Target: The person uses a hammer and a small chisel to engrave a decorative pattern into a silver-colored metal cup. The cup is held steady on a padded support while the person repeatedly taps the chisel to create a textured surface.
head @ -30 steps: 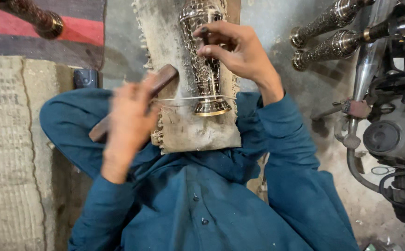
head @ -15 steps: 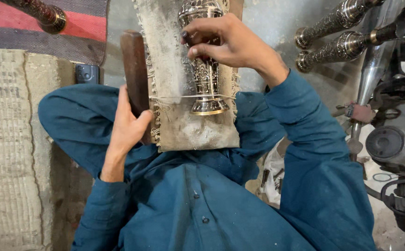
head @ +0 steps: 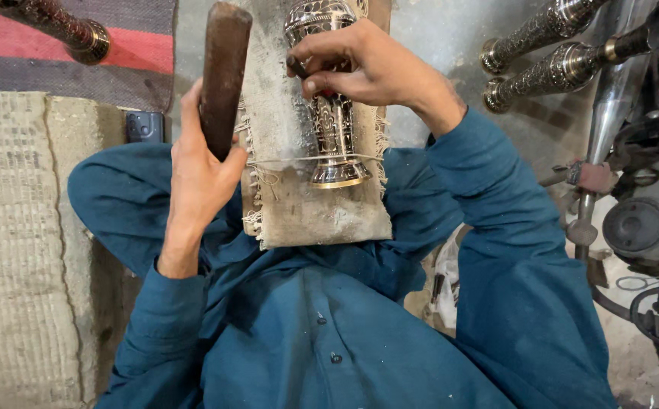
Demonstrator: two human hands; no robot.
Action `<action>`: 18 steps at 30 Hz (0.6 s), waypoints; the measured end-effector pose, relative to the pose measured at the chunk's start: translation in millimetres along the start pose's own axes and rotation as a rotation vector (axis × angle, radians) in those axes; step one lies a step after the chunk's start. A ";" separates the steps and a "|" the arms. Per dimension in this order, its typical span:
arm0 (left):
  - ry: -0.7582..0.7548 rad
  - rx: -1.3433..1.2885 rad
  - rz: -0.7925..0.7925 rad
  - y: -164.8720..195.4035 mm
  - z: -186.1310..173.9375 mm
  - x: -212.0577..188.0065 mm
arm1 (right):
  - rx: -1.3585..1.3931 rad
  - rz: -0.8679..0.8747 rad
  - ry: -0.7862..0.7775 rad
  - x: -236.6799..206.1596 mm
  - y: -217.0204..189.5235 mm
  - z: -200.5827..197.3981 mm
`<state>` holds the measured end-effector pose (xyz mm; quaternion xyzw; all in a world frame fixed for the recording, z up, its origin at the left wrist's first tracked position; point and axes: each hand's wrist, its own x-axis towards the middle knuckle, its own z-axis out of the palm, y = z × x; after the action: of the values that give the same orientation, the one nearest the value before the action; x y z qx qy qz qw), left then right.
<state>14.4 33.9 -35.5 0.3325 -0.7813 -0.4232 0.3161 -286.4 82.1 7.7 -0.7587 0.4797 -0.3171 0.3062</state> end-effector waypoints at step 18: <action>-0.123 0.531 0.016 -3.4 -14.5 20.2 | -0.010 0.085 0.134 -9.2 -0.2 12.8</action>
<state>14.9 10.1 -27.8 0.3711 -0.8853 -0.2202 0.1732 -279.5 92.8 -1.8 -0.7160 0.5328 -0.3515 0.2826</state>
